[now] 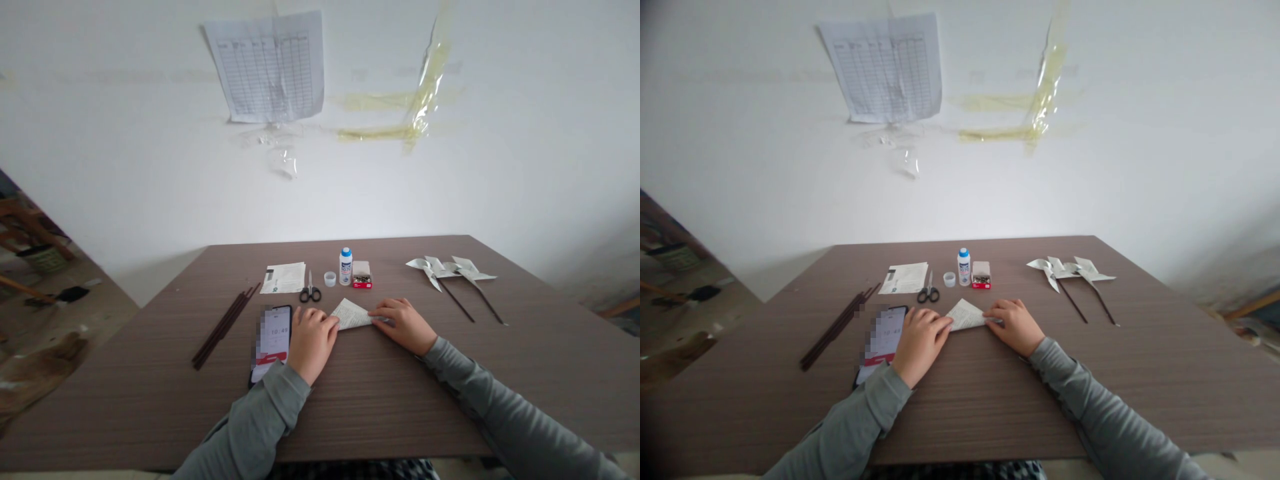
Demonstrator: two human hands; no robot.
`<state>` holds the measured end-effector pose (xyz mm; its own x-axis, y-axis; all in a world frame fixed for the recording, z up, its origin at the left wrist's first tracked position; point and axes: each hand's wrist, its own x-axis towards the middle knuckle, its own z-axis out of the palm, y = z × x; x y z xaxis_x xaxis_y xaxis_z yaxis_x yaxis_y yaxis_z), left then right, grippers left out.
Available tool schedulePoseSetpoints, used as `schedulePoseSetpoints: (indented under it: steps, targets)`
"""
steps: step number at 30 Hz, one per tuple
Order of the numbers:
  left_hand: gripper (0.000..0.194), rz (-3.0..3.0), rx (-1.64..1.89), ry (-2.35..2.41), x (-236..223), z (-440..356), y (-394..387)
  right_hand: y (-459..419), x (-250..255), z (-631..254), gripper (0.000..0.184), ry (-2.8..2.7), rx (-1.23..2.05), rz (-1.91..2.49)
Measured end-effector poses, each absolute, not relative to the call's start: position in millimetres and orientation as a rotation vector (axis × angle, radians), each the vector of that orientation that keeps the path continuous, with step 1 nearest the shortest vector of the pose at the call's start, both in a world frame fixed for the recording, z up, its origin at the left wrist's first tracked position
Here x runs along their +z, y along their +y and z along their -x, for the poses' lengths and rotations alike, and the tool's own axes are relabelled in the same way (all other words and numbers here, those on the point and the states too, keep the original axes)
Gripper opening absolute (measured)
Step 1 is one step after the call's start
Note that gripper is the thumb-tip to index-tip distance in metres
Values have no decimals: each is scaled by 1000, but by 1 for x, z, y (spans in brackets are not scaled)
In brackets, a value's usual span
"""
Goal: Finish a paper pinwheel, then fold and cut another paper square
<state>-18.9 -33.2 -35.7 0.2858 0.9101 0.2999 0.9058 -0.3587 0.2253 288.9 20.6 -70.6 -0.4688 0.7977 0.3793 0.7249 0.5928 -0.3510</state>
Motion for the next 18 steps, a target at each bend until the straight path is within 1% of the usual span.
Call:
schedulePoseSetpoints:
  steps: [8,18]
  targets:
    - [31,-2519,651,1780,-38,20,-32,18,-70,-287,26,-2332,163,1214]
    - [32,-2523,574,1822,-36,16,-35,16,-69,-284,31,-2355,122,1252]
